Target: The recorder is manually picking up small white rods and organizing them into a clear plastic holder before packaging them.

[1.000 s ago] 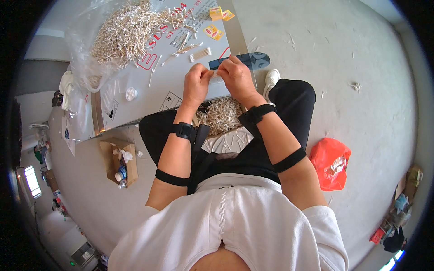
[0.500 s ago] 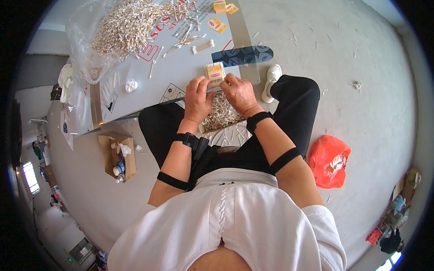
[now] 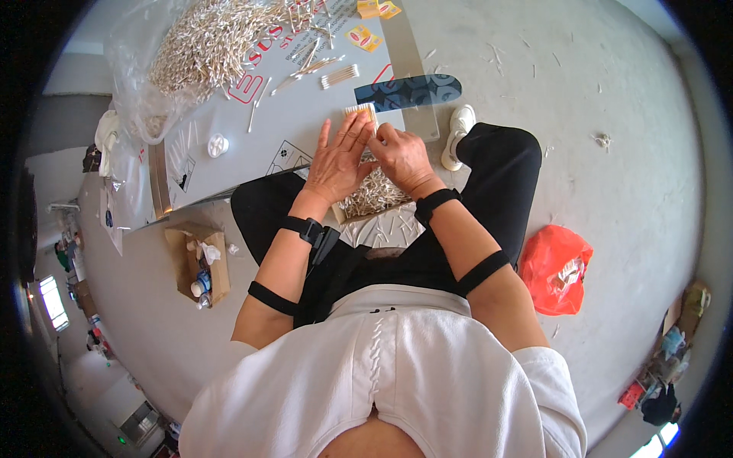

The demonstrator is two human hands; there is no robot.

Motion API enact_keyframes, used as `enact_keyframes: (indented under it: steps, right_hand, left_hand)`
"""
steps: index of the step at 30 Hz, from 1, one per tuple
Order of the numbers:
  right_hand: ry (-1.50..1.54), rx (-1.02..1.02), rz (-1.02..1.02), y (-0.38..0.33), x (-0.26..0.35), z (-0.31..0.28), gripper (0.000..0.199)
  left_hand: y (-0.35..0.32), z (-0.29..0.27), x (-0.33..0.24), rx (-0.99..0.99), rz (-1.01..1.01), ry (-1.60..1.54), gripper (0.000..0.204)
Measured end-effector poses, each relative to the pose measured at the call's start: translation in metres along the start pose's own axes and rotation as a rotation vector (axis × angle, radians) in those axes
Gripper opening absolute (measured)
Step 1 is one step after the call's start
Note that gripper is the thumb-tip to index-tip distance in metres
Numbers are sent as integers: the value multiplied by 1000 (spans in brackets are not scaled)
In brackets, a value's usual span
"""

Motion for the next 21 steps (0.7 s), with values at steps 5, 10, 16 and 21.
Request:
enact_keyframes:
  steps: [5,10,16,21]
  right_hand:
    - [13,-3,-12,-1,4,1,18]
    - [26,-13,10,-1,0,0,16]
    - [325,-139,124,5,-15,-24,10]
    - [622,-215,202,10,-19,-48,10]
  left_hand:
    - [3,-2,0,-30,17,-70,74]
    - [9,-3,-2,25,-5,-99,77]
    - [-10,-26,14,-202,-70,-378,63]
    - [-25,-67,27,-540,-73,-787,24]
Point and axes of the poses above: each hand's wrist, its own y-axis towards the middle knuckle, its own z-axis out of the palm, x = y × z, the point moved 9 cm from there along y, towards the middle knuckle, and after that the axes turned 11 degrees about x, right-handed, at the moved point
